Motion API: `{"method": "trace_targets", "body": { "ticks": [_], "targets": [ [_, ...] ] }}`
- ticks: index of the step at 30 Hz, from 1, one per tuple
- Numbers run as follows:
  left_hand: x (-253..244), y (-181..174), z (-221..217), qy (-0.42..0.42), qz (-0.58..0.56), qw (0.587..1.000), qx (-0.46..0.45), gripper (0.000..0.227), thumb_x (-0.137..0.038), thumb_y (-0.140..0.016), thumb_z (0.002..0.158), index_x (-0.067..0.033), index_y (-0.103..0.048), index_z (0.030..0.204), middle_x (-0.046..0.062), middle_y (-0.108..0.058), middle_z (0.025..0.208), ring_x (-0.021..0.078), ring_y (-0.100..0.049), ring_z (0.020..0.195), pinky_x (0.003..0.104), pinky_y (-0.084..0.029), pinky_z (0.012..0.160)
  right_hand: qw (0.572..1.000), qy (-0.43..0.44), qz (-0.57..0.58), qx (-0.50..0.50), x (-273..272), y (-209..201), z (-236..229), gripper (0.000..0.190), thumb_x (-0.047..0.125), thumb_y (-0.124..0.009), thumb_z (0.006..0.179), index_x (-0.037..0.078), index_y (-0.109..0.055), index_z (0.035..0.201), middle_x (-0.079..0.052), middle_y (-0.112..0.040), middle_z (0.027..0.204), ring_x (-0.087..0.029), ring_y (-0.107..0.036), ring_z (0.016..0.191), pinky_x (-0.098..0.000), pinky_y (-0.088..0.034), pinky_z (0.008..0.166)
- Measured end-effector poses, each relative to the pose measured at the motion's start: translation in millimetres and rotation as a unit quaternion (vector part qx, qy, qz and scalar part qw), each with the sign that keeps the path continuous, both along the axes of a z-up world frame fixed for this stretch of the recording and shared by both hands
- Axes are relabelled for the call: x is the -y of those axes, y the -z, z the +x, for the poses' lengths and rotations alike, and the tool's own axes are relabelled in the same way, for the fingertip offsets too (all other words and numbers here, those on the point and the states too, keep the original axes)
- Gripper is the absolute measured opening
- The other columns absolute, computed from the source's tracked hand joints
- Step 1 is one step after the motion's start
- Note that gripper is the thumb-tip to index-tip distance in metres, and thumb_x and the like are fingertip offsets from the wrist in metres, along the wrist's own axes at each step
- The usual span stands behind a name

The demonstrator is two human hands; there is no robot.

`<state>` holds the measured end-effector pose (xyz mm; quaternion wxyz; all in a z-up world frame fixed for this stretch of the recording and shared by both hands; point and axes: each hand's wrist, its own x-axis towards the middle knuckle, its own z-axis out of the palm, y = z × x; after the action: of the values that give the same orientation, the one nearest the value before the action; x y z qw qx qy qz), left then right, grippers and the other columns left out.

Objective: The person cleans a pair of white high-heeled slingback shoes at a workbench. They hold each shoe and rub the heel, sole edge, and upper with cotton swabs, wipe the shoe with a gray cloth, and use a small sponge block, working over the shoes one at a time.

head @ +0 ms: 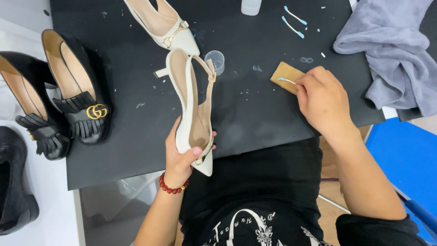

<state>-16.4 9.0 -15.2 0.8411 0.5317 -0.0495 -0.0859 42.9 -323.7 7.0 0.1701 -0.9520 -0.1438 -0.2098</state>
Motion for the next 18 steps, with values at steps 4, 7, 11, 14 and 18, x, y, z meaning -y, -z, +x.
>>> {"method": "trace_targets", "body": {
  "ticks": [4,7,11,14,18],
  "targets": [
    [-2.4,7.2,-3.5,0.004,-0.010,1.000,0.021,0.094,-0.036,-0.083,0.081,0.0086,-0.039,0.151,0.021,-0.064,0.123,0.0299,-0.071,0.110,0.040,-0.065,0.086,0.999,0.004,-0.040,0.021,-4.7,0.0,5.6,0.013,0.001,-0.074,0.087,0.002,-0.064,0.095,-0.013,-0.060,0.099,-0.034,-0.062,0.092,-0.0445,-0.051,0.080],
    [-1.7,12.2,-5.2,0.005,-0.021,0.999,0.024,0.099,-0.039,-0.086,0.080,0.0075,-0.037,0.153,0.020,-0.063,0.125,0.0292,-0.070,0.111,0.040,-0.064,0.088,0.997,-0.018,-0.075,0.024,-1.6,-2.1,0.1,0.017,0.000,-0.074,0.083,0.002,-0.060,0.093,-0.015,-0.059,0.095,-0.037,-0.061,0.089,-0.0471,-0.050,0.077],
    [-2.2,22.4,-11.2,-0.008,-0.045,0.998,0.047,0.111,-0.055,-0.084,0.081,0.0075,-0.033,0.157,0.022,-0.063,0.129,0.0299,-0.071,0.112,0.040,-0.063,0.090,0.995,-0.054,0.065,-0.044,-16.3,-23.3,-40.6,0.010,-0.002,-0.070,0.099,-0.002,-0.060,0.102,-0.014,-0.066,0.094,-0.029,-0.067,0.087,-0.0366,-0.053,0.076],
    [-1.9,23.2,-20.9,-0.027,-0.073,0.996,0.037,0.116,-0.065,-0.079,0.083,0.0074,-0.029,0.158,0.024,-0.062,0.132,0.0306,-0.070,0.112,0.040,-0.062,0.091,0.957,-0.144,0.225,-0.115,-45.8,-42.6,-70.2,0.007,-0.003,-0.068,0.094,-0.002,-0.063,0.100,-0.011,-0.069,0.090,-0.022,-0.071,0.080,-0.0295,-0.054,0.070],
    [-0.8,7.9,-25.9,-0.036,0.018,0.996,0.082,0.111,-0.074,-0.067,0.088,0.0096,-0.038,0.154,0.022,-0.063,0.133,0.0283,-0.071,0.114,0.038,-0.060,0.100,0.890,-0.282,0.334,-0.130,-82.6,-64.7,-72.4,0.013,-0.003,-0.069,0.086,-0.002,-0.065,0.098,-0.010,-0.068,0.090,-0.019,-0.071,0.080,-0.0291,-0.059,0.074]
  ]
}}
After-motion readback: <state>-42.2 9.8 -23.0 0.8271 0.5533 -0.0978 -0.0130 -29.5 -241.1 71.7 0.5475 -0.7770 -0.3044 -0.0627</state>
